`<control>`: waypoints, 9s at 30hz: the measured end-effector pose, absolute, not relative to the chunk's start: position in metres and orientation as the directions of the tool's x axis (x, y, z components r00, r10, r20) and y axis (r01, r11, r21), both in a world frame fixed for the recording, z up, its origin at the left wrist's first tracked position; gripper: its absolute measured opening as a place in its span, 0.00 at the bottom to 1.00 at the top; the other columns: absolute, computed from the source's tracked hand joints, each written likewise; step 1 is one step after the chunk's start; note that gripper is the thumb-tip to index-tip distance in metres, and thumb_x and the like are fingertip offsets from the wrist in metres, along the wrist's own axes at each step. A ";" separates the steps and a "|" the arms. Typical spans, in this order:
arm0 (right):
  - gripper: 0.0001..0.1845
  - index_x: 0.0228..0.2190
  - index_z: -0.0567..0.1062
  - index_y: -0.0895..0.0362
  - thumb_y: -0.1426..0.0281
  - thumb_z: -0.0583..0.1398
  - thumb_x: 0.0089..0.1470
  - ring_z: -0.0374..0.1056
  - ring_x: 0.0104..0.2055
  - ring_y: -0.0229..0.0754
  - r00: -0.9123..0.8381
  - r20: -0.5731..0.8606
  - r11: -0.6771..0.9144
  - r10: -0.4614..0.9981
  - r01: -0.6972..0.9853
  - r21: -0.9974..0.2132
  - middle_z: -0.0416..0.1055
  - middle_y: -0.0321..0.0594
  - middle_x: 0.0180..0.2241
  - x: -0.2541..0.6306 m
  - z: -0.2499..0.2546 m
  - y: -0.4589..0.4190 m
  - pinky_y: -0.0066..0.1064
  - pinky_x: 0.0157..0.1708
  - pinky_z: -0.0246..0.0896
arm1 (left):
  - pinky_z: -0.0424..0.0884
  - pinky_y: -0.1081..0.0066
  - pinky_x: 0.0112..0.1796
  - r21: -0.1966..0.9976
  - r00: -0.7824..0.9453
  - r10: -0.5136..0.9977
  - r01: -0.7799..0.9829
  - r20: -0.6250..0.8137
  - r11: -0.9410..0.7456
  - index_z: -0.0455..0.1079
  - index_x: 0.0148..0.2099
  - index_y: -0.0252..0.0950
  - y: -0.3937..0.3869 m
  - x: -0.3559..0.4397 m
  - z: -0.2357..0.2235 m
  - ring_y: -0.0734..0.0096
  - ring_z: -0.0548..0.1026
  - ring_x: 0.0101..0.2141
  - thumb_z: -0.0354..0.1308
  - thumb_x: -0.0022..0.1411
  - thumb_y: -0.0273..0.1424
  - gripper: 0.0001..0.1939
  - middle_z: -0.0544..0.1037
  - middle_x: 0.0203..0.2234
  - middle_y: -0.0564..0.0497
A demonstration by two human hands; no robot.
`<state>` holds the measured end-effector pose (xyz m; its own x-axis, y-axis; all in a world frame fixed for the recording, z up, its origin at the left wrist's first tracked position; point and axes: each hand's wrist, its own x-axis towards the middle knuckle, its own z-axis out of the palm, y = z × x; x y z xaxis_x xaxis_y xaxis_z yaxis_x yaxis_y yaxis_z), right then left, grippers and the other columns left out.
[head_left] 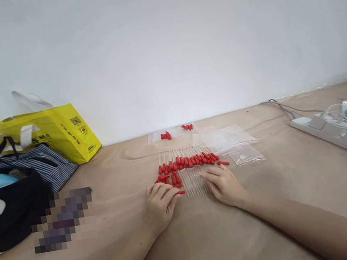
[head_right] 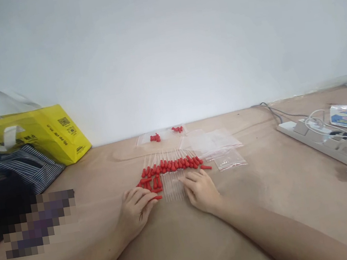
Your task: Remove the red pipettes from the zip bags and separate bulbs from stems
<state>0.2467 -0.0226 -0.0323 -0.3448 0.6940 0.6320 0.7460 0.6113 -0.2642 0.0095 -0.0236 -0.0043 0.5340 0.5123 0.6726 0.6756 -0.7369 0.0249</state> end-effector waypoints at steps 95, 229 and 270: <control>0.14 0.42 0.69 0.48 0.70 0.54 0.53 0.62 0.41 0.39 -0.403 0.790 0.641 0.462 0.767 0.017 0.71 0.35 0.40 0.227 -0.013 -0.027 0.38 0.46 0.41 | 0.58 0.65 0.33 0.118 0.443 0.623 0.748 0.645 -0.653 0.70 0.33 0.40 -0.014 0.034 0.003 0.68 0.70 0.30 0.53 0.57 0.33 0.06 0.77 0.25 0.53; 0.17 0.46 0.67 0.50 0.65 0.55 0.53 0.60 0.48 0.41 -0.435 0.785 0.636 0.441 0.768 0.068 0.70 0.37 0.43 0.244 -0.018 -0.014 0.44 0.54 0.34 | 0.58 0.65 0.36 -0.039 0.531 0.508 0.716 0.678 -0.697 0.71 0.35 0.39 -0.014 0.042 -0.004 0.68 0.69 0.31 0.52 0.58 0.32 0.07 0.75 0.26 0.52; 0.09 0.33 0.72 0.50 0.73 0.54 0.52 0.63 0.48 0.37 -0.500 0.805 0.742 0.321 0.660 0.114 0.74 0.27 0.23 0.240 -0.027 -0.019 0.47 0.55 0.17 | 0.38 0.46 0.55 -0.197 0.627 0.376 0.653 0.682 -0.731 0.73 0.36 0.44 -0.018 0.033 -0.008 0.65 0.68 0.47 0.47 0.60 0.26 0.13 0.76 0.40 0.56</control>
